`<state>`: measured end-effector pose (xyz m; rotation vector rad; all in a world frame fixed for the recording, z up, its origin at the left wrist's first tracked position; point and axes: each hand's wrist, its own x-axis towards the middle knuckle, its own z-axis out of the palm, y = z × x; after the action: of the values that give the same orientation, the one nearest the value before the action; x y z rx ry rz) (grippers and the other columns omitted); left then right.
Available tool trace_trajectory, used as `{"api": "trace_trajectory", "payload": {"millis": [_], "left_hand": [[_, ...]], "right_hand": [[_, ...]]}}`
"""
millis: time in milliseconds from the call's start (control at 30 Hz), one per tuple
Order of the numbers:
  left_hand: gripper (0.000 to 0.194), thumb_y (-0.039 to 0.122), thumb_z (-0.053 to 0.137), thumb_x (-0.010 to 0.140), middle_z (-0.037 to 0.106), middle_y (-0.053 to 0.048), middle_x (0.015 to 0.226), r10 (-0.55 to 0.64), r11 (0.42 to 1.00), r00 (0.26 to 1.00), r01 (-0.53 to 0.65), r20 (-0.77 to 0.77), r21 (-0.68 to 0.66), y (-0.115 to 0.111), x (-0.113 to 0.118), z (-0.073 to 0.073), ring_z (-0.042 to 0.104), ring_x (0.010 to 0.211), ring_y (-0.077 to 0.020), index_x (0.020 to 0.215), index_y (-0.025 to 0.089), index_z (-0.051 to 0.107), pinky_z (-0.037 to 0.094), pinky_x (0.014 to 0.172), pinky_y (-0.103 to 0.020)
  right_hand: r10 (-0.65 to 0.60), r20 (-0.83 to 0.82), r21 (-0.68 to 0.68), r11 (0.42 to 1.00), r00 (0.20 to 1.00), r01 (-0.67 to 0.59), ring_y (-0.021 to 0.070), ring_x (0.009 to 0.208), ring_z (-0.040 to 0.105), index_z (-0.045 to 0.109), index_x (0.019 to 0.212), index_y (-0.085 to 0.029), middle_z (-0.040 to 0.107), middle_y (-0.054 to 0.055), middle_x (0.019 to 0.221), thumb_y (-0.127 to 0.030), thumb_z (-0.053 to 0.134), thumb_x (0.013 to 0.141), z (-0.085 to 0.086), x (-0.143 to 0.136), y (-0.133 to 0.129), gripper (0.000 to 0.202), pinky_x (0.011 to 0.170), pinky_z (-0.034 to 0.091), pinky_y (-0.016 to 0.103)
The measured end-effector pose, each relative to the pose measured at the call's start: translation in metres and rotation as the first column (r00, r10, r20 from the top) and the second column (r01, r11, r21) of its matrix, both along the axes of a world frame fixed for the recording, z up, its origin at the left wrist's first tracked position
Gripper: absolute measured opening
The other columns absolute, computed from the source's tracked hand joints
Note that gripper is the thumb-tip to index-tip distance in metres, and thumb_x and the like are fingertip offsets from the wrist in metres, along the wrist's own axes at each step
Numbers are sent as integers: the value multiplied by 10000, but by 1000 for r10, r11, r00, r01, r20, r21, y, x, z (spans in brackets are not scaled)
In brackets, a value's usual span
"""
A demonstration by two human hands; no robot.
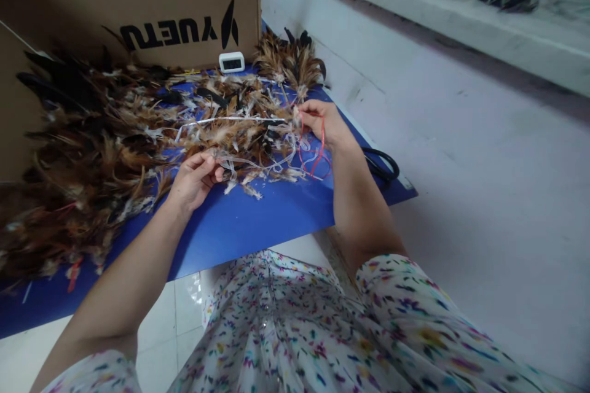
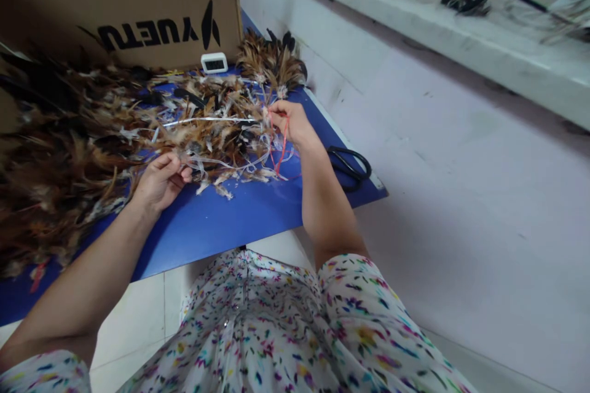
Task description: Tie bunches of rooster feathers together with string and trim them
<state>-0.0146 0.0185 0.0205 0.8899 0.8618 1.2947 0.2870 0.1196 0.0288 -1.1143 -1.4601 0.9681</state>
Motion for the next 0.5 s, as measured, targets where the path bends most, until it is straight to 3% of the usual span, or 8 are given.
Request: {"api": "trace_trajectory", "payload": {"millis": [133,267,400,500], "left_hand": [[397,325,960,540,664,-1,616,-8,1000,999,9,-41,21,1,-1,0,594,486,-86,648,147,623,509,478,-188],[394,358,953,557,622,4,527,-52,998,996,55,-76,37,0,0,0,592,482,-98,652,155,630,523,508,-197],[418,366,966,533,612,7,507,-50,997,995,54,-85,46,-1,1,1,600,487,-107,649,157,624,521,499,-197],[441,369,977,507,602,18,508,-30,998,996,35,-85,53,-1,2,3,604,480,-105,634,152,615,511,478,-192]], "right_hand": [[18,70,5,1000,997,-18,135,551,509,589,738,-220,570,-7,632,-288,718,760,2,-2,-5,148,532,466,286],[-113,281,141,987,953,75,167,671,587,616,726,-191,643,20,702,-194,629,732,1,2,-1,15,661,491,307],[-197,468,225,969,862,100,190,769,642,677,786,-172,712,40,797,-150,567,742,2,7,-1,121,771,488,322],[-168,492,212,975,854,70,186,769,642,696,835,-174,718,40,812,-127,552,755,2,7,-2,171,770,490,319]]}}
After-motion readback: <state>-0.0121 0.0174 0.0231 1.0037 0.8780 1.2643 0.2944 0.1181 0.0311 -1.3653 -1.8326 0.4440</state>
